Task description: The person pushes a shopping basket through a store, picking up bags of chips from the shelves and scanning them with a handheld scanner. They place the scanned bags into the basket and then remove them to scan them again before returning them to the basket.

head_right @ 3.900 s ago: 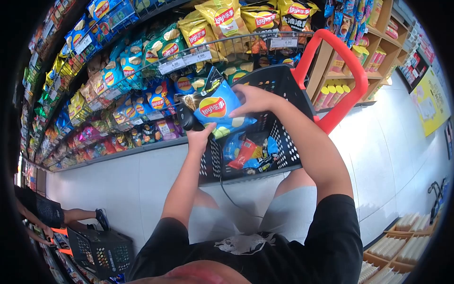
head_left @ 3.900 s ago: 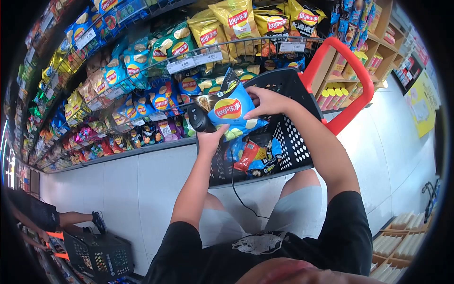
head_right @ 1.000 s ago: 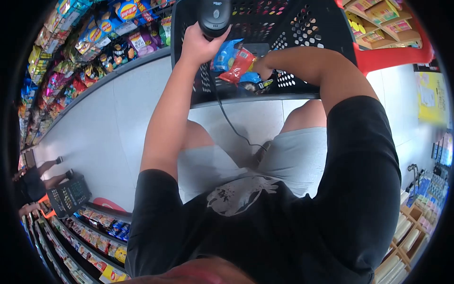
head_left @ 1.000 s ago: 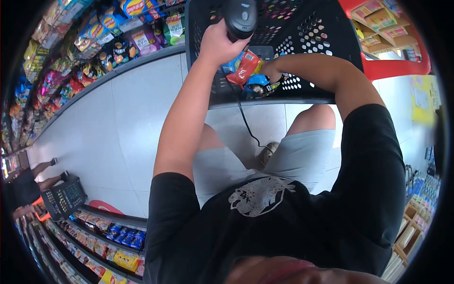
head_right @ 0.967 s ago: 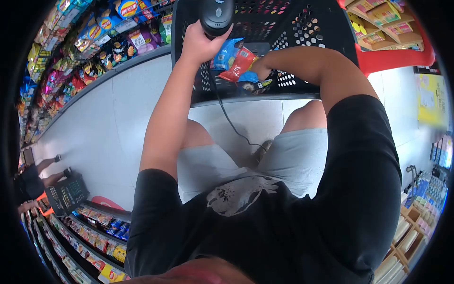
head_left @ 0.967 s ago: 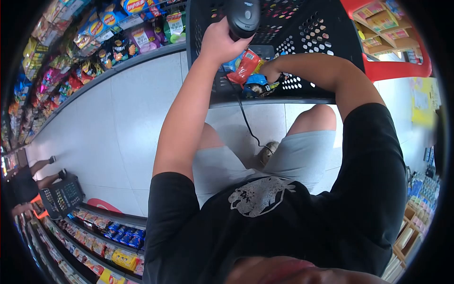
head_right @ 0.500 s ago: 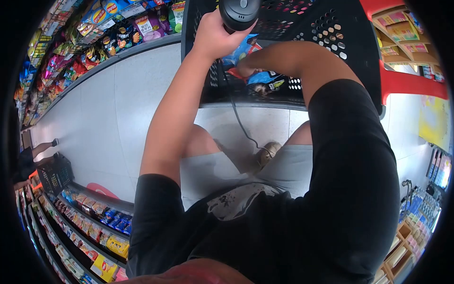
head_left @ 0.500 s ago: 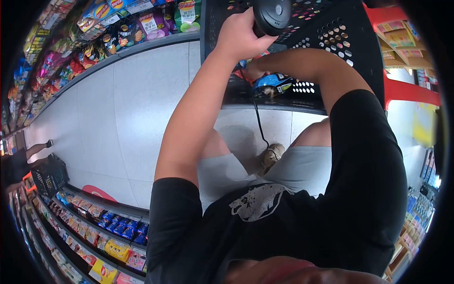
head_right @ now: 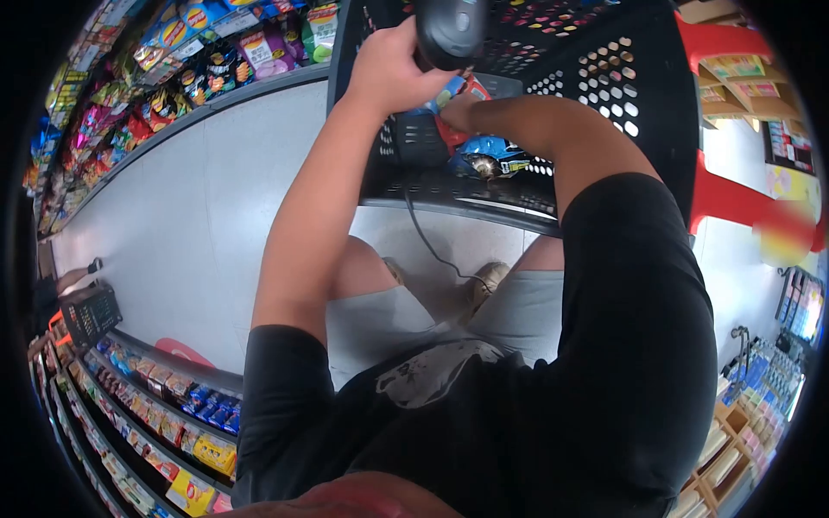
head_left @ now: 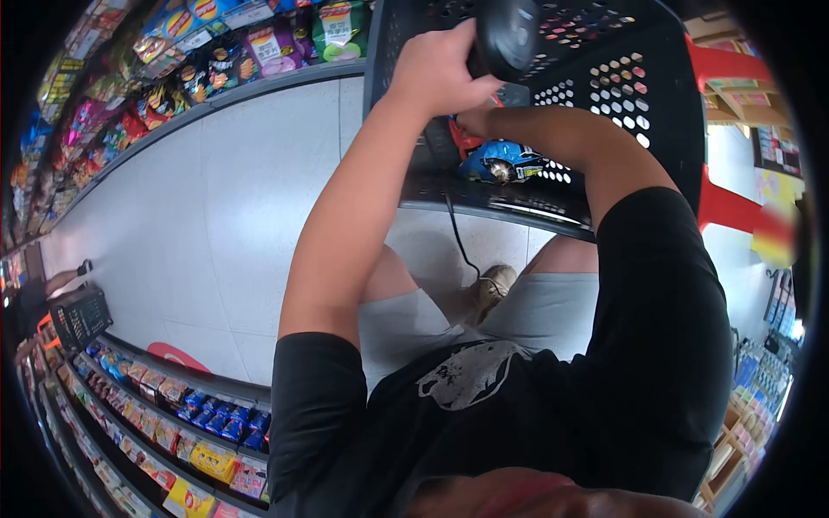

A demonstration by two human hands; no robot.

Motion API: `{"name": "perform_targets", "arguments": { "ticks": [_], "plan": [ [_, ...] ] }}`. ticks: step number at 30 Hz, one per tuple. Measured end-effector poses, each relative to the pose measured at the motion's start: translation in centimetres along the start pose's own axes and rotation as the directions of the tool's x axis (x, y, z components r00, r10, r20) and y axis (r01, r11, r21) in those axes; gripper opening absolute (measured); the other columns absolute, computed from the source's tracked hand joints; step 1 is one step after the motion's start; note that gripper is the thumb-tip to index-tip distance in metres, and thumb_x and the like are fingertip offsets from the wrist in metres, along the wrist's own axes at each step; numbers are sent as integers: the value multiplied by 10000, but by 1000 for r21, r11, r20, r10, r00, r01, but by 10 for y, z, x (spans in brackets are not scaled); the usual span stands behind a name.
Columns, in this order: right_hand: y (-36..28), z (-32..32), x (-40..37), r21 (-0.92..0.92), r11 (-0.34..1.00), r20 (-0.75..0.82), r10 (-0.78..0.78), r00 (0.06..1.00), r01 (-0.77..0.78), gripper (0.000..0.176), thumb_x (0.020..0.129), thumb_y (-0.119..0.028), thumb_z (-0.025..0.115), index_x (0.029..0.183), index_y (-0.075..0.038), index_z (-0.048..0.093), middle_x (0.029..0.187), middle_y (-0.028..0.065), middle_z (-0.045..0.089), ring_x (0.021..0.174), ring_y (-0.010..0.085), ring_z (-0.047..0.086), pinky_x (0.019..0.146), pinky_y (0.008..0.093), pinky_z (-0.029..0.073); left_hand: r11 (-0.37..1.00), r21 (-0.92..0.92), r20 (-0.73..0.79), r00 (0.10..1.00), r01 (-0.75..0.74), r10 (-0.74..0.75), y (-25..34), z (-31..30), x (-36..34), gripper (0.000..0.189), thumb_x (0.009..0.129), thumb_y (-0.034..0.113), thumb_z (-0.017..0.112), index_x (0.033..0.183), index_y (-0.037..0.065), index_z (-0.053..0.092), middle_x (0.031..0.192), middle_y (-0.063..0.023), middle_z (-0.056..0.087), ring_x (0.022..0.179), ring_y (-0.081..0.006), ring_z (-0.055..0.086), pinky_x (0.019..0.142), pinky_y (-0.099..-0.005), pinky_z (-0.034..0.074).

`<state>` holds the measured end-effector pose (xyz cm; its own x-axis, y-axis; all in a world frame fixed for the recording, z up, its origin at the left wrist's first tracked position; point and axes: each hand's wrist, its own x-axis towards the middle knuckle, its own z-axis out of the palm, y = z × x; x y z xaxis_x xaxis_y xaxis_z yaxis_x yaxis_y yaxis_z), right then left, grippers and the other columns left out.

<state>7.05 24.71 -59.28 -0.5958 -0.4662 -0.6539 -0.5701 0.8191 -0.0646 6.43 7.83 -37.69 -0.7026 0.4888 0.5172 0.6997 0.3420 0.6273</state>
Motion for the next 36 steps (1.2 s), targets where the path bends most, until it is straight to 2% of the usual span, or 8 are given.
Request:
{"name": "perform_targets", "arguments": {
  "ticks": [10, 15, 23, 26, 27, 30, 31, 36],
  "plan": [
    [61, -100, -154, 259, 964, -397, 169, 902, -67, 308, 943, -364, 690, 1125, -125, 757, 1020, 151, 752, 968, 366, 708, 865, 470, 559, 984, -108, -28, 989, 143, -146, 4, 2, 4, 433, 768, 401, 805, 1099, 138, 713, 880, -144, 762, 867, -383, 733, 787, -458, 585],
    [84, -155, -235, 516, 823, -500, 67, 864, 235, 311, 1045, -290, 613, 1119, -10, 726, 872, 50, 721, 813, 114, 631, 768, 313, 535, 894, -371, -47, 957, 249, -286, 15, 8, 15, 345, 848, 298, 819, 1043, 29, 724, 939, -145, 783, 895, -263, 771, 791, -361, 576],
    [73, -178, -347, 742, 26, -639, 330, 695, 670, 521, 960, -149, 482, 1453, 12, 529, 1370, 137, 646, 1246, 213, 633, 1092, 361, 484, 868, -446, 18, 972, 218, -235, 19, 15, 15, 311, 899, 278, 809, 1042, 17, 721, 912, -70, 733, 808, -140, 681, 734, -308, 532],
    [58, -183, -335, 554, -237, -547, 618, 564, 798, 291, 987, -192, 569, 1186, -4, 670, 927, 110, 737, 814, 216, 724, 739, 340, 603, 847, -498, -34, 972, 185, -232, 9, 22, 14, 373, 881, 240, 832, 1127, 7, 675, 989, -81, 719, 937, -190, 692, 867, -340, 541],
    [75, -171, -333, 514, -302, -635, 497, 592, 803, 361, 1053, -188, 506, 1284, 60, 631, 1081, 109, 730, 942, 186, 717, 867, 299, 595, 788, -579, 4, 967, 210, -255, 10, 23, 14, 341, 894, 222, 820, 1125, 16, 676, 998, -75, 717, 940, -188, 690, 867, -334, 539],
    [83, -153, -336, 584, -26, -680, 531, 506, 812, 443, 1021, -131, 598, 1432, 24, 543, 1309, 124, 674, 1200, 189, 659, 1048, 331, 530, 609, -762, 84, 966, 220, -243, 9, 22, 20, 277, 901, 117, 785, 1130, 26, 660, 1164, -120, 707, 1021, -213, 692, 921, -331, 537],
    [76, -152, -328, 580, 335, -793, 442, 420, 743, 457, 980, -76, 679, 1410, 24, 562, 1270, 113, 689, 1136, 169, 677, 1011, 305, 553, 551, -812, 85, 973, 194, -216, 13, 21, 20, 276, 892, 99, 784, 1121, 22, 649, 1203, -138, 699, 1042, -225, 692, 935, -337, 537],
    [87, -152, -299, 482, 545, -863, 156, 481, 686, 281, 934, -44, 690, 1186, 72, 648, 1389, 127, 633, 1224, 173, 589, 1056, 297, 474, 370, -814, 425, 893, 448, -146, 18, 10, 15, 293, 826, 14, 786, 1021, 52, 570, 1348, -177, 649, 1205, -264, 638, 967, -384, 545]
  ]
}}
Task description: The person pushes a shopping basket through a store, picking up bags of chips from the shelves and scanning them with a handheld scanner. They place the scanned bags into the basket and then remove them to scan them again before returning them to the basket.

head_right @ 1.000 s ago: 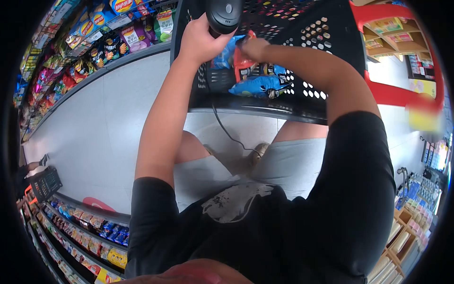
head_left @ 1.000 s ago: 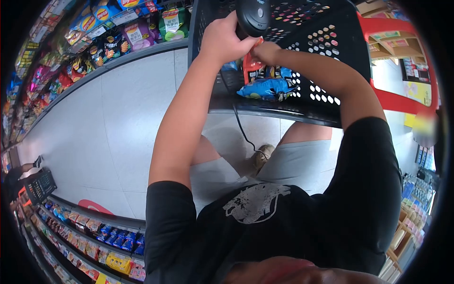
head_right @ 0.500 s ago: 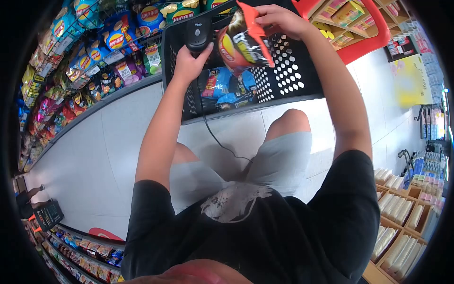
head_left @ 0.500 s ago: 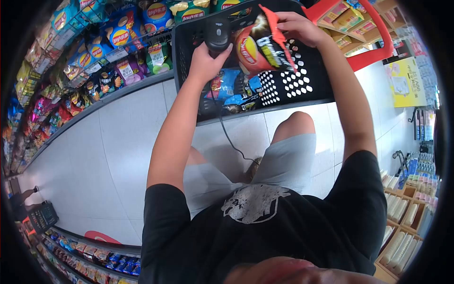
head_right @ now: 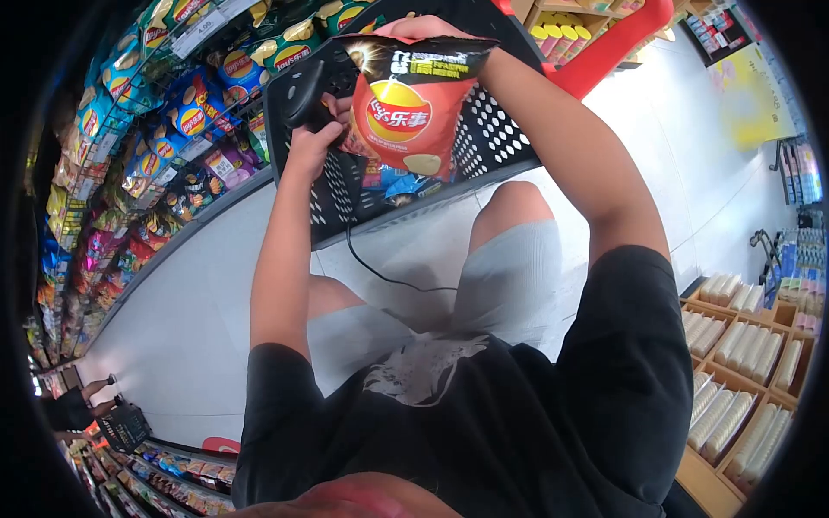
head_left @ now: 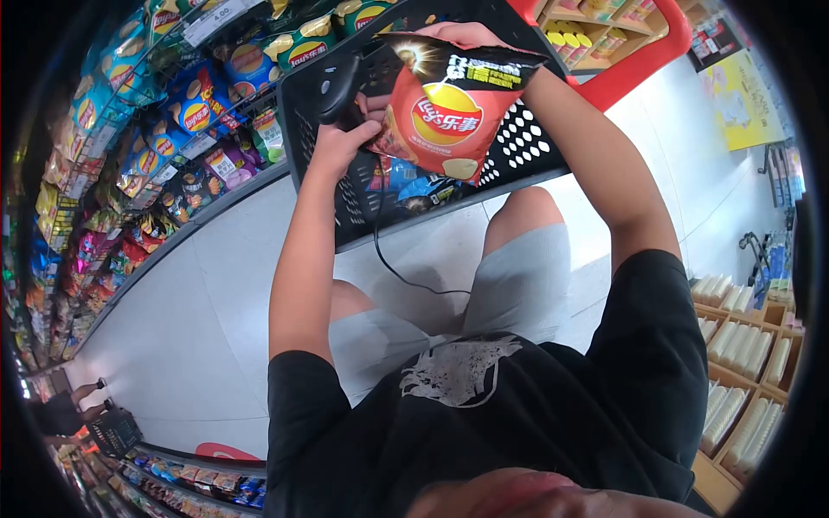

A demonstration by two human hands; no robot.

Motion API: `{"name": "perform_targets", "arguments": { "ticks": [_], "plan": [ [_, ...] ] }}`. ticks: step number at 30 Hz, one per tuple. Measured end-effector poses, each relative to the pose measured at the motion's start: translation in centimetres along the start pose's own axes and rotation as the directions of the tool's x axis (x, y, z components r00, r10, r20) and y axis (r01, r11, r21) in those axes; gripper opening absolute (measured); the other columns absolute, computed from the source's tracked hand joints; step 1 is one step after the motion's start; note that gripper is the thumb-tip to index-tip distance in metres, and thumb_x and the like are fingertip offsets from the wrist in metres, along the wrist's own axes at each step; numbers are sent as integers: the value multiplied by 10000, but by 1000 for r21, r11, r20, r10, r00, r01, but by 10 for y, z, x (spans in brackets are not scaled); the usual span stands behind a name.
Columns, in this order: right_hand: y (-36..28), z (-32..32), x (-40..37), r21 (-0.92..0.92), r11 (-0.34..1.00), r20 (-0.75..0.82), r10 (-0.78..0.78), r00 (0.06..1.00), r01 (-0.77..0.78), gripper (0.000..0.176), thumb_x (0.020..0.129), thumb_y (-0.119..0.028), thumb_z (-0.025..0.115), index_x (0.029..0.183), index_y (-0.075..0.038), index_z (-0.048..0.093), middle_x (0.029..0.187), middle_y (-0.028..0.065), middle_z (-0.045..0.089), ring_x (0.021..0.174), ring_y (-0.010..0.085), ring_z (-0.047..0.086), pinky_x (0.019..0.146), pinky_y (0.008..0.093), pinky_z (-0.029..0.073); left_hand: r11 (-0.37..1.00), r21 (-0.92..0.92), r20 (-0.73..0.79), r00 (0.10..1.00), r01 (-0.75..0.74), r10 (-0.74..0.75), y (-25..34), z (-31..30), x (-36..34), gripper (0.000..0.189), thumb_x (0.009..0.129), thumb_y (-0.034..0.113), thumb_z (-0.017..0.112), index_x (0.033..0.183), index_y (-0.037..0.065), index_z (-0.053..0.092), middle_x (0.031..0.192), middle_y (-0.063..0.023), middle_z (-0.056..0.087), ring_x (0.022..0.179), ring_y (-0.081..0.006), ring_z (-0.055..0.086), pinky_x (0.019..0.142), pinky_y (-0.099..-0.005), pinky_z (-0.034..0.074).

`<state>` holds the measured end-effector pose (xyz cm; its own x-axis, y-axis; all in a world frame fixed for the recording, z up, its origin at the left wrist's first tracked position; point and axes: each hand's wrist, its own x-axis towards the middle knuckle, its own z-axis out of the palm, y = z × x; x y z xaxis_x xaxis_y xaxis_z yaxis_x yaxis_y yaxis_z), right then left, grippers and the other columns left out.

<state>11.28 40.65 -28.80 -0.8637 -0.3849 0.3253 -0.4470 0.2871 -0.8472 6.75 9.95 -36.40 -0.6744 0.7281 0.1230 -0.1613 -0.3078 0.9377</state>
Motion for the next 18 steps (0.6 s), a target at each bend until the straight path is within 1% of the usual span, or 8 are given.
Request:
{"name": "perform_targets", "arguments": {
  "ticks": [4, 6, 9, 11, 13, 14, 17, 18],
  "plan": [
    [35, -21, 7, -97, 938, 68, -328, 942, 333, 475, 889, -136, 798, 1311, 24, 649, 1383, 150, 619, 1226, 218, 597, 1049, 328, 483, 939, 339, 28, 997, 60, -73, -9, -4, -2, 529, 673, 75, 880, 1098, 93, 566, 1345, -82, 611, 1193, -178, 603, 1015, -351, 485],
    [57, -30, 11, 338, 940, 187, -118, 975, 49, 451, 920, -134, 764, 1325, 21, 642, 1331, 128, 647, 1173, 179, 621, 1008, 299, 511, 946, 324, 41, 998, 23, -38, -6, 5, -3, 641, 666, 41, 912, 1225, 69, 600, 1339, -49, 613, 1221, -176, 579, 1050, -369, 475],
    [89, -30, 13, 308, 946, 150, -156, 976, 104, 318, 1004, -141, 667, 1305, -38, 679, 1264, 72, 714, 1111, 145, 685, 979, 293, 566, 959, 284, 28, 999, 26, -36, 6, 29, -5, 651, 707, 34, 919, 1280, 28, 612, 1279, -45, 636, 1184, -170, 585, 1065, -380, 473],
    [88, -33, 12, 257, 966, 94, -15, 995, -10, 279, 1008, -164, 664, 1259, -49, 706, 1232, 53, 732, 1093, 145, 699, 975, 303, 569, 959, 279, 13, 999, 43, -48, 6, 30, -5, 599, 732, 9, 895, 1263, 23, 617, 1251, -50, 653, 1149, -164, 609, 1036, -365, 495],
    [47, -7, 17, 815, 501, -21, 528, 849, -292, 270, 1008, -255, 677, 1189, -62, 733, 1158, 52, 755, 1002, 130, 731, 914, 293, 590, 958, 284, -15, 999, 42, -39, 6, 26, -7, 541, 759, -11, 873, 1239, 19, 625, 1206, -48, 669, 1104, -156, 631, 999, -349, 516],
    [41, -23, 19, 740, 521, 133, 507, 852, -425, 493, 945, -293, 772, 1315, -5, 618, 1208, 95, 735, 1060, 182, 719, 962, 305, 568, 956, 292, -33, 999, 32, -23, 3, 22, -5, 509, 773, -17, 862, 1224, 19, 630, 1174, -42, 676, 1076, -150, 641, 977, -340, 526],
    [-37, 0, 26, 677, 588, -278, 761, 587, -443, 480, 1078, -456, 453, 1213, -34, 636, 1089, 103, 714, 976, 220, 677, 890, 422, 547, 974, 226, -248, 966, -20, 78, 11, 31, -3, 402, 804, -24, 843, 1145, 33, 638, 1089, -21, 678, 1008, -135, 650, 917, -320, 539],
    [-8, -15, 20, 699, 559, -153, 726, 671, -446, 619, 1048, -625, 401, 1212, -67, 614, 1060, 92, 698, 970, 247, 659, 893, 420, 523, 980, 195, -343, 932, -48, 114, 15, 33, -2, 366, 812, -25, 839, 1113, 40, 641, 1062, -13, 675, 987, -130, 650, 899, -314, 541]
  ]
}}
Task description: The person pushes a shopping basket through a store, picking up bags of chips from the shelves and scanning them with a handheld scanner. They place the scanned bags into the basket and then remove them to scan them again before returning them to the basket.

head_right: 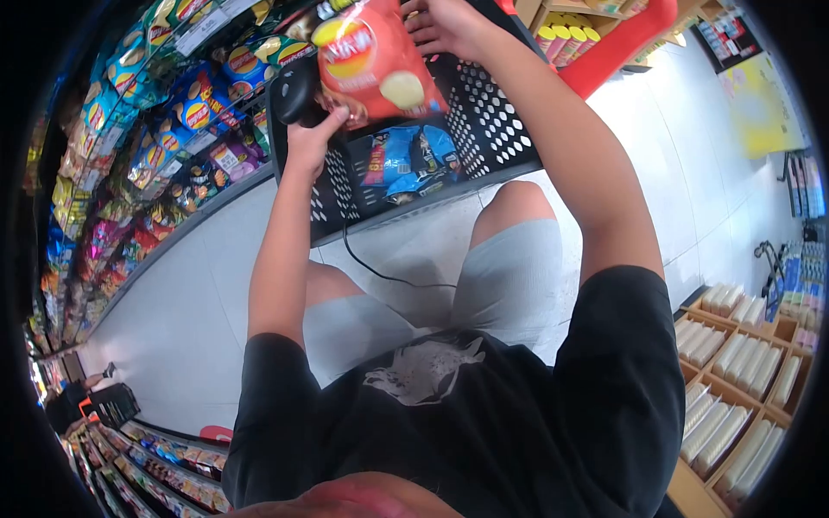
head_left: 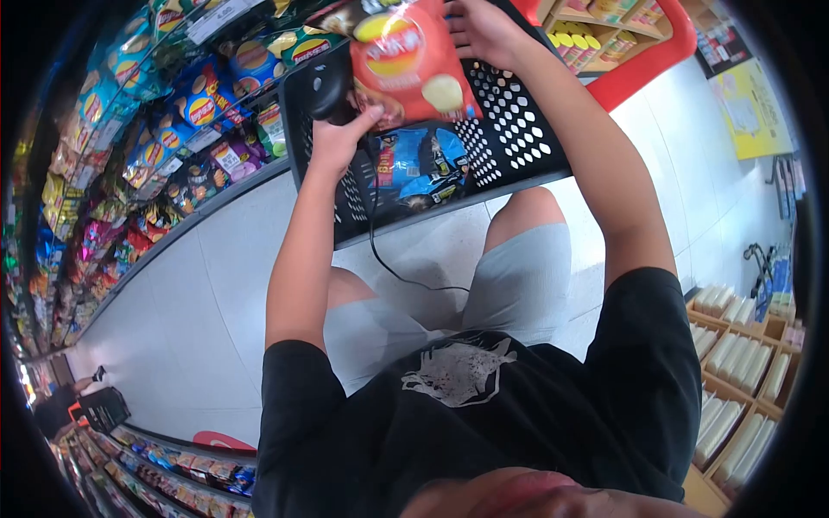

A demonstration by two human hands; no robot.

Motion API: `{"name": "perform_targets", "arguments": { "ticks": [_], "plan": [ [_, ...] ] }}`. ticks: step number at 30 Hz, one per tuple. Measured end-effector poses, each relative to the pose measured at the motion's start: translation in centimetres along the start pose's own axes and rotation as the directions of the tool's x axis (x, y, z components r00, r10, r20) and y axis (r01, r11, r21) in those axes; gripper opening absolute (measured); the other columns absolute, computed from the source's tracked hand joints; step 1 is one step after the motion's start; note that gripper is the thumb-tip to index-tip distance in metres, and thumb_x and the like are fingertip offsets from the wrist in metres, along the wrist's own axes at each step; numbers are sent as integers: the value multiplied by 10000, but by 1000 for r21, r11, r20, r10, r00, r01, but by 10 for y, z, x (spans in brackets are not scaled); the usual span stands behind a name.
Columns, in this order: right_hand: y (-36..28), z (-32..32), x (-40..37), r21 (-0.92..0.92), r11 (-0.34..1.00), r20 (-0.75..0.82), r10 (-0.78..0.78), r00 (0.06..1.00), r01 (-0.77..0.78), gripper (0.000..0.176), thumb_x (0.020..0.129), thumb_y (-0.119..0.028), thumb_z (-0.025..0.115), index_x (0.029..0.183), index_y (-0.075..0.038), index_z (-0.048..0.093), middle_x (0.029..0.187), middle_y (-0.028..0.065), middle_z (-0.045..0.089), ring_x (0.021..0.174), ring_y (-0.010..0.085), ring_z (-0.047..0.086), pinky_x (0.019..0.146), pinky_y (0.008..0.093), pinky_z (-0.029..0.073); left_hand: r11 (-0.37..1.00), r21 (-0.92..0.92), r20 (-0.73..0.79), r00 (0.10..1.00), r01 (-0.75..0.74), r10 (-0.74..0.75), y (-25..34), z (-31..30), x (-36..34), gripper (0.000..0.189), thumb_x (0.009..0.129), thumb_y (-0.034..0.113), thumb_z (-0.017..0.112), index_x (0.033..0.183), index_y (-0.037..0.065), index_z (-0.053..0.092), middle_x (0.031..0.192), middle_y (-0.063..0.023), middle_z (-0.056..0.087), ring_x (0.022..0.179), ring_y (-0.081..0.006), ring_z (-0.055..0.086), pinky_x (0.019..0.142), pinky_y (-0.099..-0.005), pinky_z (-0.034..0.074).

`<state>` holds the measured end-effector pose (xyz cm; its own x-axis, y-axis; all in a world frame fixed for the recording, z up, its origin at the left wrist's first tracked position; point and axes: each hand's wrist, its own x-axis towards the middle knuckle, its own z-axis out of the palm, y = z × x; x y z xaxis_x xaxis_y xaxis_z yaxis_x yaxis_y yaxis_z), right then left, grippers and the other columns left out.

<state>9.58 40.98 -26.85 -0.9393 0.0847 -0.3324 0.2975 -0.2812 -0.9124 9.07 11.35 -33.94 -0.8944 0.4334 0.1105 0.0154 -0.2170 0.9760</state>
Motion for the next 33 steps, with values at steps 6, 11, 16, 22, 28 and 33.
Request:
{"name": "perform_targets", "arguments": {
  "ticks": [6, 11, 16, 22, 28, 33],
  "plan": [
    [-12, 36, -36, -9, 983, 129, -179, 975, 182, 803, 993, -710, 452, 1456, -54, 477, 1316, 182, 606, 1167, 314, 598, 961, 437, 495, 994, 36, -69, 992, -103, 105, -19, -23, 17, 466, 864, 29, 818, 1283, 28, 614, 1228, -64, 669, 1119, -163, 647, 1009, -335, 500],
    [-7, 42, -40, -224, 937, 90, -255, 963, 269, 676, 930, -395, 778, 1440, -51, 496, 1259, 88, 652, 1080, 158, 628, 923, 333, 520, 993, 46, -18, 994, -108, 108, -15, -15, 11, 325, 828, 34, 854, 1088, 36, 660, 1070, -25, 696, 1010, -125, 660, 928, -318, 527],
    [8, 43, -25, -172, 915, 111, -350, 930, 365, 447, 926, -195, 797, 1279, -11, 594, 1136, 61, 706, 1003, 149, 670, 908, 315, 546, 981, 177, 81, 994, -83, 69, 1, -7, 4, 343, 824, 48, 857, 1098, 34, 652, 1064, -22, 669, 996, -124, 644, 889, -304, 525],
    [6, 45, -34, -132, 891, 124, -419, 899, 434, 334, 922, -136, 791, 1196, 17, 679, 1119, 92, 747, 998, 158, 698, 890, 316, 567, 989, 120, 75, 995, -81, 73, -3, -4, 3, 333, 812, 72, 873, 1039, 81, 631, 991, 32, 588, 948, -101, 575, 861, -289, 484],
    [3, 51, -39, -123, 874, 65, -465, 883, 470, 338, 915, -104, 787, 1209, 6, 662, 1111, 92, 743, 991, 168, 700, 887, 327, 562, 983, 157, 48, 995, -98, 92, -14, -10, 6, 331, 822, 61, 863, 1072, 51, 646, 1032, 6, 640, 973, -111, 613, 888, -295, 505],
    [6, 37, -28, -534, 738, 70, -447, 892, 412, 635, 843, -372, 868, 1294, -16, 597, 1177, 123, 728, 1001, 169, 722, 859, 318, 600, 977, 157, 68, 988, -146, 137, -10, -9, 7, 294, 851, 48, 832, 1116, -10, 716, 1047, -72, 760, 926, -142, 719, 861, -309, 564]
  ]
}}
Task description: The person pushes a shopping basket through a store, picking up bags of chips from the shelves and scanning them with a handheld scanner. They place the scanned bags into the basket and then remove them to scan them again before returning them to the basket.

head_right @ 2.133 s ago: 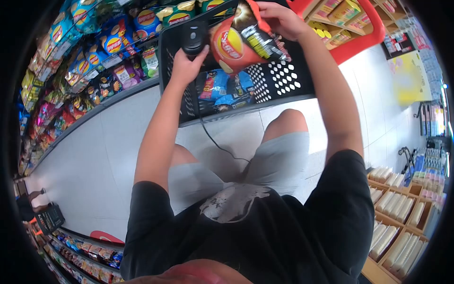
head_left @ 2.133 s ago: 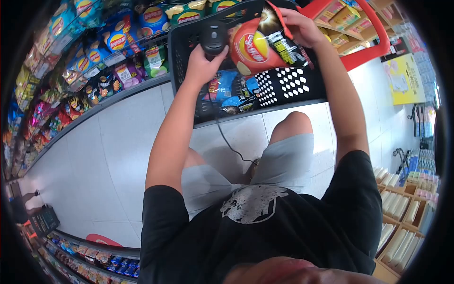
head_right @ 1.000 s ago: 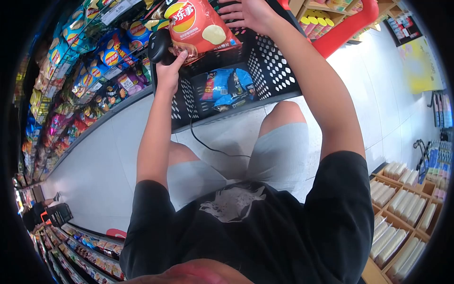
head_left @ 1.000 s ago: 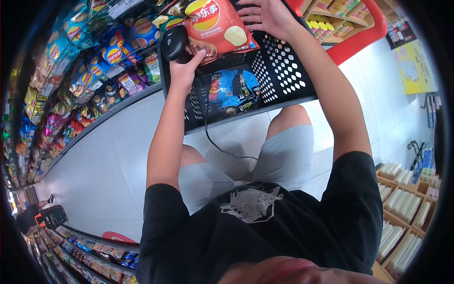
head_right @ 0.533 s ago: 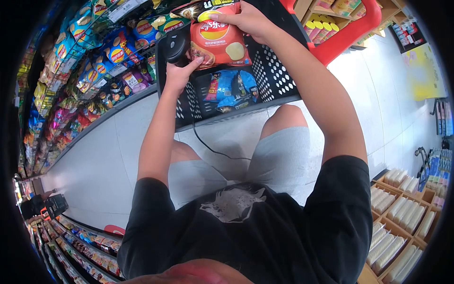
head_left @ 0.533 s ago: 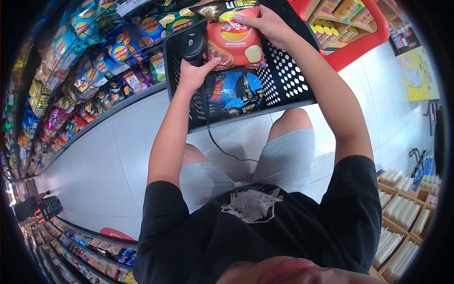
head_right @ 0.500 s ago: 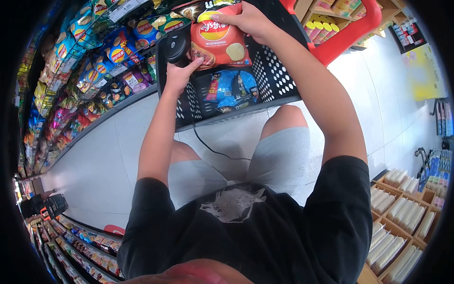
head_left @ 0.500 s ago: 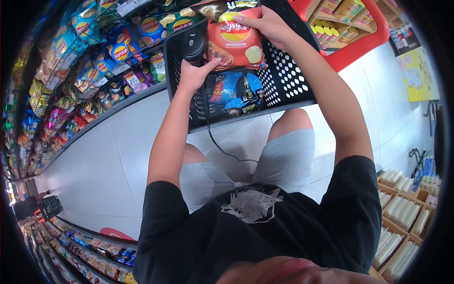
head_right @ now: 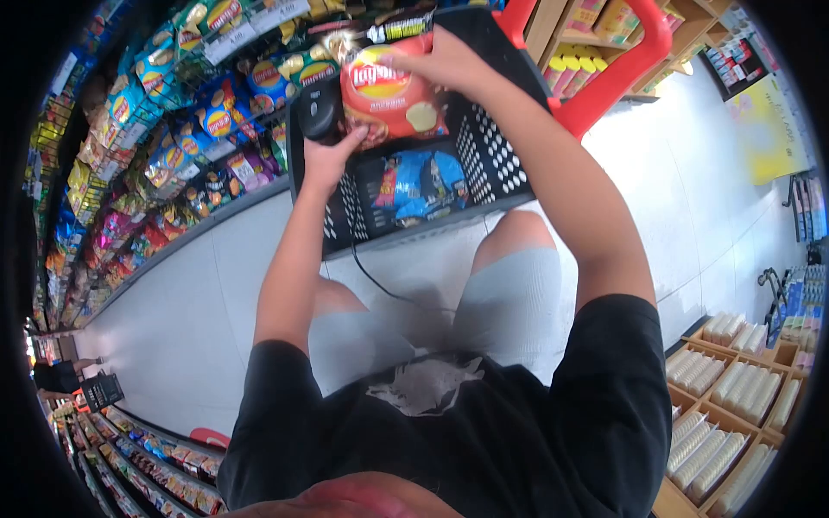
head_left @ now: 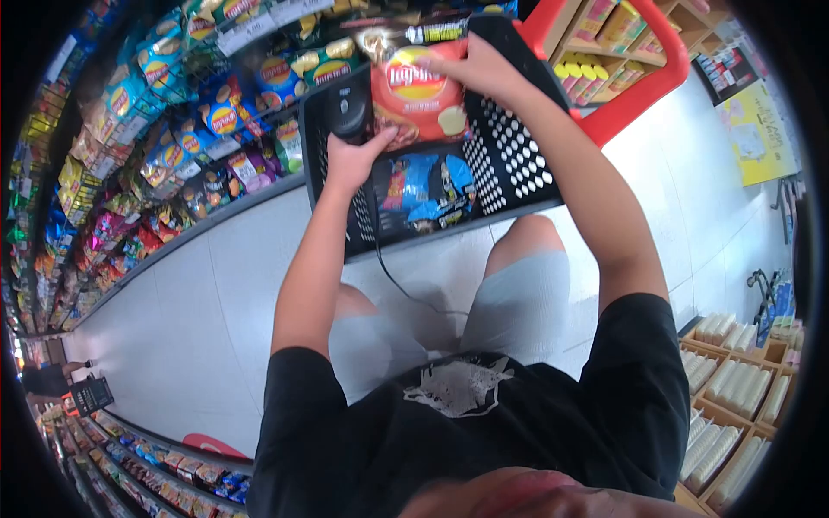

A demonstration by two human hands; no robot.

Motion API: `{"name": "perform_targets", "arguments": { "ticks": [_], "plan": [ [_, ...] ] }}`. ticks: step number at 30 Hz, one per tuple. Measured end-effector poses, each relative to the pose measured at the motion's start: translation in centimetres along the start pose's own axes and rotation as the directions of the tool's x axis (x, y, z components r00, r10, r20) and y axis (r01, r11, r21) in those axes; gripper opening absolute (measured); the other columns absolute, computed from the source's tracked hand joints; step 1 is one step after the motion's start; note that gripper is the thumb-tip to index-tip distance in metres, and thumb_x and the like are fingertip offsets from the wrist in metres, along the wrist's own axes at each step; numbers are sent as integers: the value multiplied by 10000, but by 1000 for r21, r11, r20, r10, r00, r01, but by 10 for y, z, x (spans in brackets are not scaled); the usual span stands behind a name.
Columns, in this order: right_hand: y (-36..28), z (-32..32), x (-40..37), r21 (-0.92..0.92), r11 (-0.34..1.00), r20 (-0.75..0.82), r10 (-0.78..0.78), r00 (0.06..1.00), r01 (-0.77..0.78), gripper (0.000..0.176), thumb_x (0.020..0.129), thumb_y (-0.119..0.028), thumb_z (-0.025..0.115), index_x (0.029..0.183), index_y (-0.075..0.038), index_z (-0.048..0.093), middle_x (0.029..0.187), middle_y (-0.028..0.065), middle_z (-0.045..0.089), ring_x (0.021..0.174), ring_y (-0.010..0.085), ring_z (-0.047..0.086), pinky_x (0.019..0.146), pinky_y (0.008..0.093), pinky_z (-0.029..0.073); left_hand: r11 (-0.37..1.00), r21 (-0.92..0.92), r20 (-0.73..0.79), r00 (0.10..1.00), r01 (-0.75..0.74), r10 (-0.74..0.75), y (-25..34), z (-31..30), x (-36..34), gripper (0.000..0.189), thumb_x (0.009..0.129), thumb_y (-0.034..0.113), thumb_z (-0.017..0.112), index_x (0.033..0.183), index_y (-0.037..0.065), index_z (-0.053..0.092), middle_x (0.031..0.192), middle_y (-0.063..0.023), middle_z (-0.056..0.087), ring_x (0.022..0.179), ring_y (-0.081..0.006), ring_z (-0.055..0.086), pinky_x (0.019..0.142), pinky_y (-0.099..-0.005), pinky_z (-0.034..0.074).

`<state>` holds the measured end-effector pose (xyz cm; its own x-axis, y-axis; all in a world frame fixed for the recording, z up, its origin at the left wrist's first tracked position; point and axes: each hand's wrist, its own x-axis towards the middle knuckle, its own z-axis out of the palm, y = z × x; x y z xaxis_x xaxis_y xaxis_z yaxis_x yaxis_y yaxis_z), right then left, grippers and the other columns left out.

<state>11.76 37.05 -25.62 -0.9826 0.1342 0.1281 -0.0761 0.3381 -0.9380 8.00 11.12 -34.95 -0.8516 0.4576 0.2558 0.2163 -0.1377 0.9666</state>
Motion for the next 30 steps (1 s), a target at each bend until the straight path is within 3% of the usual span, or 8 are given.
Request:
{"name": "perform_targets", "arguments": {
  "ticks": [2, 5, 9, 12, 18, 20, 23, 30],
  "plan": [
    [-17, -4, -7, -135, 982, 72, 146, 987, -135, 790, 820, -364, 887, 1393, 13, 497, 1268, 131, 681, 1100, 179, 687, 954, 331, 565, 1000, 20, -58, 998, -12, 13, 4, 2, -1, 268, 850, 37, 830, 1085, -11, 710, 1029, -61, 755, 920, -139, 717, 841, -308, 570],
    [17, 1, 1, 0, 994, 96, -108, 989, 109, 802, 752, -113, 923, 1409, -2, 476, 1302, 120, 654, 1187, 202, 646, 1040, 357, 529, 999, -39, -83, 996, 15, -19, 3, 2, 1, 271, 855, 26, 820, 1090, -12, 689, 1034, -51, 738, 925, -141, 710, 849, -315, 574],
    [6, -5, 3, -111, 972, 24, -208, 978, 209, 739, 706, -191, 939, 1324, -31, 566, 1205, 127, 719, 1108, 226, 696, 976, 356, 540, 992, 119, -127, 990, -53, 68, -14, -6, 1, 235, 888, 88, 807, 1074, -4, 697, 1027, -47, 734, 862, -109, 673, 739, -283, 554],
    [-41, -21, -12, -233, 920, -201, -362, 910, 315, 668, 731, -168, 909, 1289, -23, 570, 1175, 132, 724, 1066, 222, 711, 949, 349, 547, 998, -55, -106, 994, 8, -13, -1, -5, 1, 142, 963, 138, 734, 993, 25, 653, 942, -36, 683, 846, -123, 657, 729, -274, 527],
    [-150, -85, -19, -100, 720, -614, -587, 527, 686, 558, 820, -113, 867, 1236, 12, 516, 1193, 120, 644, 1103, 206, 666, 949, 346, 561, 998, -51, -189, 981, 43, -52, -14, -12, 3, 223, 1037, 202, 642, 920, 15, 677, 824, -31, 671, 720, -99, 621, 652, -260, 498],
    [-190, -128, -12, -533, 608, -598, -762, 247, 588, 461, 840, -132, 847, 1163, 15, 552, 1138, 122, 667, 1040, 185, 661, 920, 346, 537, 999, -28, -179, 983, 34, -38, -15, -11, 1, 223, 1022, 213, 668, 916, 18, 685, 799, -25, 672, 695, -95, 619, 640, -261, 496],
    [-256, -169, 17, -622, 401, -514, -857, 36, 673, 393, 887, -89, 802, 1219, -4, 610, 1109, 99, 726, 994, 188, 697, 873, 333, 552, 999, 29, -165, 986, 24, -19, -16, -10, -1, 243, 990, 242, 718, 887, 23, 694, 753, -14, 673, 655, -90, 618, 618, -262, 490],
    [-271, -232, 132, -800, 433, -387, -901, 195, 415, 562, 827, -139, 838, 1291, -21, 545, 1109, 194, 721, 1048, 340, 703, 895, 402, 537, 990, 119, -143, 988, 76, -59, -18, -7, -2, 250, 954, 245, 752, 887, 9, 704, 734, -25, 685, 661, -112, 623, 632, -303, 477]
  ]
}}
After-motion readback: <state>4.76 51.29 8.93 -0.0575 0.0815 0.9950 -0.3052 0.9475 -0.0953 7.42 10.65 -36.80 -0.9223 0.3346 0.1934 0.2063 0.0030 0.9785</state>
